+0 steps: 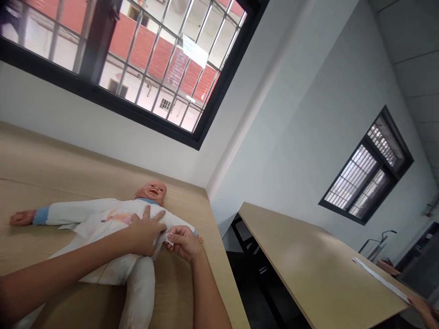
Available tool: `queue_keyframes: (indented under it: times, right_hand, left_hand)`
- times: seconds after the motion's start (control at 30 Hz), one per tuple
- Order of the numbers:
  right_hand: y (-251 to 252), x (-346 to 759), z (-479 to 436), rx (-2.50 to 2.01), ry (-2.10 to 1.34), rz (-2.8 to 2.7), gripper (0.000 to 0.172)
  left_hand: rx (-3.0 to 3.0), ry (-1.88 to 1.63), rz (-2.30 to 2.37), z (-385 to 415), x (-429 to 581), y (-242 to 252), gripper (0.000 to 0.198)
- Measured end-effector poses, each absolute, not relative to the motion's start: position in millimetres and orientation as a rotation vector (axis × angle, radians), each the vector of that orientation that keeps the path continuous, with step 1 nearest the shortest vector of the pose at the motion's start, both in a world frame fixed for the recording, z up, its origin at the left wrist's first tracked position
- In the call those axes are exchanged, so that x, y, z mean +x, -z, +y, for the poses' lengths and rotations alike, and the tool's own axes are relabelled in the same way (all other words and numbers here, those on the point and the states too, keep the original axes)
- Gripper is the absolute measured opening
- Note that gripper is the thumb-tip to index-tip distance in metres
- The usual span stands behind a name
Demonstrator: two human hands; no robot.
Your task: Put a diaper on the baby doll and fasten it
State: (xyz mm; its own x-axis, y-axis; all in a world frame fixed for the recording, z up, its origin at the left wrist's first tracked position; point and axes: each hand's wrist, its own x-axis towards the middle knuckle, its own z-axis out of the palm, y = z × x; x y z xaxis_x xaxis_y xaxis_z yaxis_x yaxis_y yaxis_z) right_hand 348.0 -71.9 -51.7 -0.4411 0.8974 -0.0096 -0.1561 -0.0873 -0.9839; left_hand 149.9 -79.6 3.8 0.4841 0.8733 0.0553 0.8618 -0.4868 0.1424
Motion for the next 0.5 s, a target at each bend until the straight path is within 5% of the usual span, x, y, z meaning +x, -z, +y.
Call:
queue_keyframes:
  times: [0.33,0.5]
  right_hand:
    - [43,310,-74,-0.832,-1.713,-1.197,0.047]
    - [38,297,-71,-0.959,-1.63,-1.194,0.031]
  left_hand:
    - [2.61,-0.324,1.388,-76,139,-3,0.071]
    - [2.568,-0.369,1.269,-75,132,-4,0.083]
